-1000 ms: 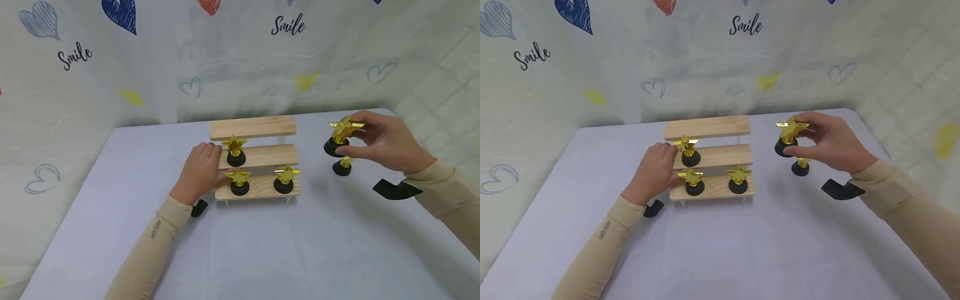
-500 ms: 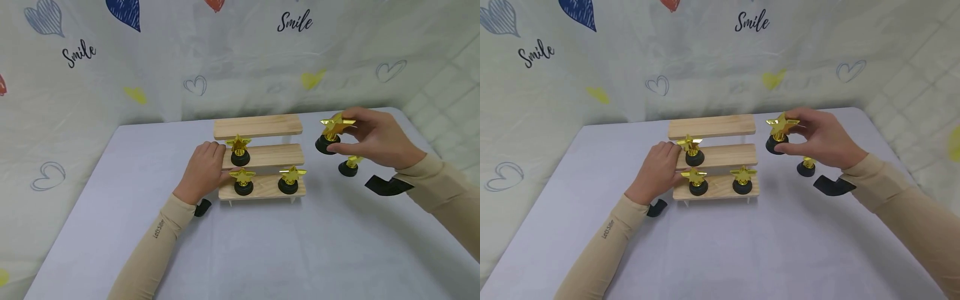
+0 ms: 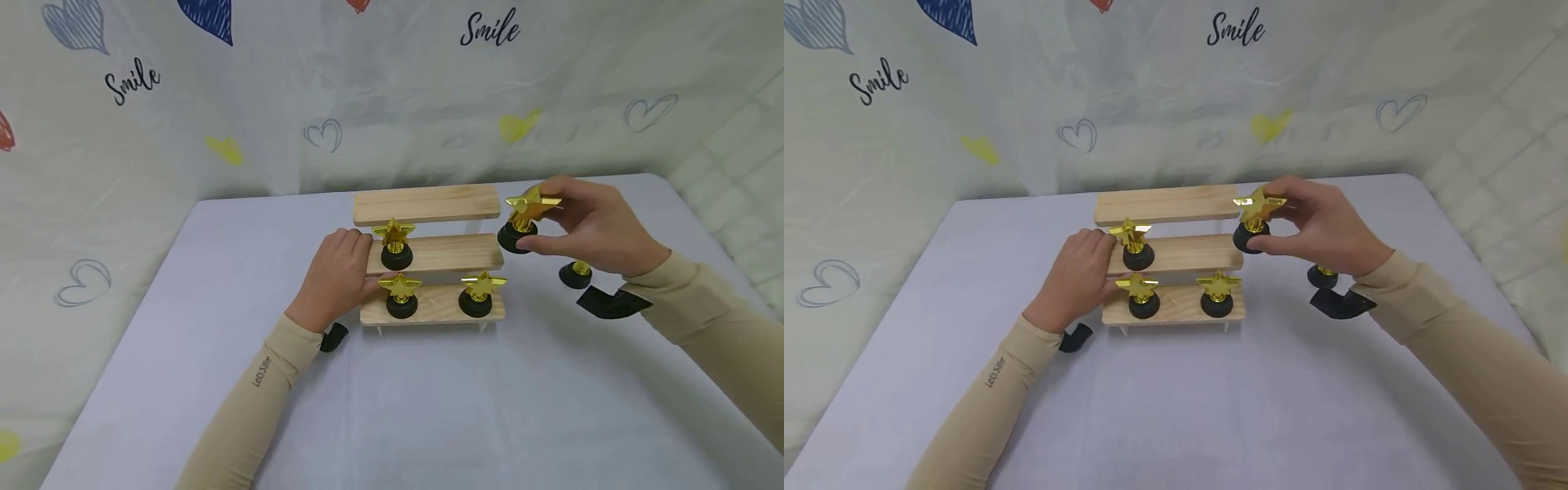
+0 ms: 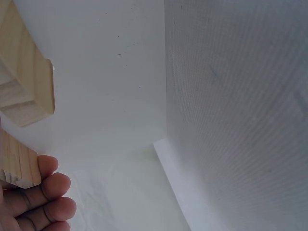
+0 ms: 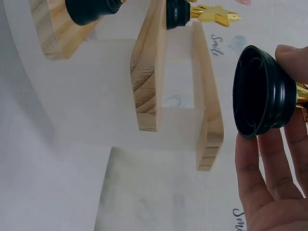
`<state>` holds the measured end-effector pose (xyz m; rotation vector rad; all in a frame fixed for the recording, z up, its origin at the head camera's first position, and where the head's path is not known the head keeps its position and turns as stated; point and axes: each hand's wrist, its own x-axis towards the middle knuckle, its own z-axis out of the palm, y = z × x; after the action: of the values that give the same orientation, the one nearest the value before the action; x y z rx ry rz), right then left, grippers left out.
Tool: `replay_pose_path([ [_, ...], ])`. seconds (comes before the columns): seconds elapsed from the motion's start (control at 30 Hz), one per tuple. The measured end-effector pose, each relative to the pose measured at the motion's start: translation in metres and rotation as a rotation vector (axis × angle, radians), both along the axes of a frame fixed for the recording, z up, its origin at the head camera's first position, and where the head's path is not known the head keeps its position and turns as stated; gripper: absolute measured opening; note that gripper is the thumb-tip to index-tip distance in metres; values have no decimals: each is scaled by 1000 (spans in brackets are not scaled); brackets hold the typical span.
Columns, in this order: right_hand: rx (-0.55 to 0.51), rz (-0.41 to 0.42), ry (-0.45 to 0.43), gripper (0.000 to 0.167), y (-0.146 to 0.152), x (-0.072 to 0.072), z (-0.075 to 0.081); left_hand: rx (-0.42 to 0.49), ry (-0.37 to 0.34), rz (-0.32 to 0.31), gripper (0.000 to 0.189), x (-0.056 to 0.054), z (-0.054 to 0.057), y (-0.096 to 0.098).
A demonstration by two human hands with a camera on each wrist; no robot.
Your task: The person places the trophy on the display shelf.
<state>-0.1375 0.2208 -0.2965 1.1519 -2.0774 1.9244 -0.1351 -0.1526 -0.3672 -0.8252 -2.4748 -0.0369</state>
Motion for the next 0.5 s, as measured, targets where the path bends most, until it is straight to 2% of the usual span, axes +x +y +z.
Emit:
replay_pose_path([
  [0.37, 44, 15, 55, 53, -14, -7, -10, -19, -41, 25, 71, 0, 0, 0],
  [0.5, 68, 13, 44, 52, -18, -8, -12, -20, -39, 24, 71, 0, 0, 0],
])
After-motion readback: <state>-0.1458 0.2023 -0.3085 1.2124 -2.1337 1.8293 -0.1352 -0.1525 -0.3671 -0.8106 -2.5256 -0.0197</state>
